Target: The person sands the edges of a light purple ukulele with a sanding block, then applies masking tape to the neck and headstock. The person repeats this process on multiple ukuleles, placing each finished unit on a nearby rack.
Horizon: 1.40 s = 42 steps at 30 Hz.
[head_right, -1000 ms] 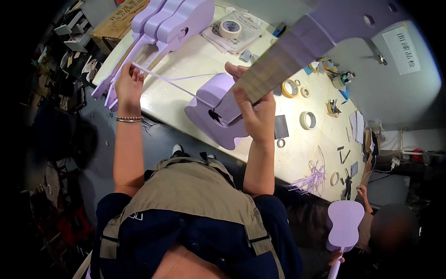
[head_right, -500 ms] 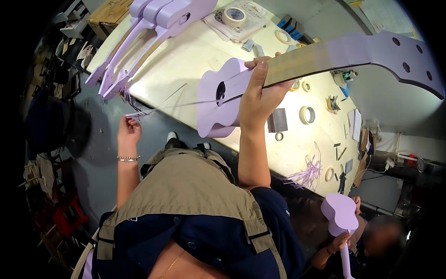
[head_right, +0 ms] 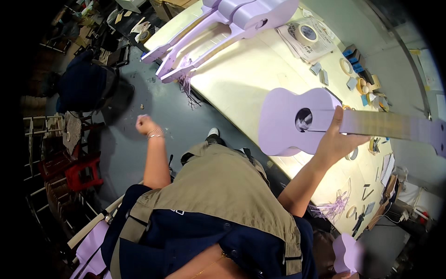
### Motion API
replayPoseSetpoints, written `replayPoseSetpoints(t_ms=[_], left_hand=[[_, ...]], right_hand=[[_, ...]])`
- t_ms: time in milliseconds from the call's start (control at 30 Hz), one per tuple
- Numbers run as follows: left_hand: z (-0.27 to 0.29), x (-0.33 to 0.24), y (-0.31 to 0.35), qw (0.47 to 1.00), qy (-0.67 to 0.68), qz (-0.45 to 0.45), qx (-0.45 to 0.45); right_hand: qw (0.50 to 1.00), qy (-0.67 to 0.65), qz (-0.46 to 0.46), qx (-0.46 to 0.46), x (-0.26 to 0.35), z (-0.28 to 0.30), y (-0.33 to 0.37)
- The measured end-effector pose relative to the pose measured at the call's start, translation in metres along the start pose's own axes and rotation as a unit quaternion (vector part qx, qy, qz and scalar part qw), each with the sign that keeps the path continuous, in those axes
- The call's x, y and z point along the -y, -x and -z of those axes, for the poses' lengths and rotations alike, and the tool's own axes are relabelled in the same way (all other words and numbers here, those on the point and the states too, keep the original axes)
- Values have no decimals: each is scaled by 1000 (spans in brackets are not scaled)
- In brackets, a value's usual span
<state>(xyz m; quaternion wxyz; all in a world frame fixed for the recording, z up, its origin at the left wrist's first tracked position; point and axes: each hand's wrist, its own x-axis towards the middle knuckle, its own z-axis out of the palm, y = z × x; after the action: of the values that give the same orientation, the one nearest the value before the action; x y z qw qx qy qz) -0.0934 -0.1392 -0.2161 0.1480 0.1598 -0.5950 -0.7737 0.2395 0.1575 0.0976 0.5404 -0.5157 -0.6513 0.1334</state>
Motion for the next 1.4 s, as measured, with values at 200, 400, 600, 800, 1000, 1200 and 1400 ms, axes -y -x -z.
replayPoseSetpoints(t_ms=[200,400,600,800,1000,1200,1400], left_hand=[[-115,75,61,975,21,189,-112],[-171,25,106,961,7,275,-40],[-145,26,107,967,-83,195,145],[-123,-21,143,845,-464,-64,258],[-111,-65,239,808,-242,-82,531],[-139,-72,320,672,-117,380,624],[-152,-59,355,647,-160,388,637]], right_hand=[[998,23,5,50,-9,-4,-7],[964,-241,-62,94,-30,43,-34],[919,-269,-78,278,-23,74,-92],[820,-353,-211,399,-42,8,-50],[641,-329,-400,566,-117,-35,-1],[558,-351,-479,580,-165,-79,35],[703,-255,-386,541,-193,-103,50]])
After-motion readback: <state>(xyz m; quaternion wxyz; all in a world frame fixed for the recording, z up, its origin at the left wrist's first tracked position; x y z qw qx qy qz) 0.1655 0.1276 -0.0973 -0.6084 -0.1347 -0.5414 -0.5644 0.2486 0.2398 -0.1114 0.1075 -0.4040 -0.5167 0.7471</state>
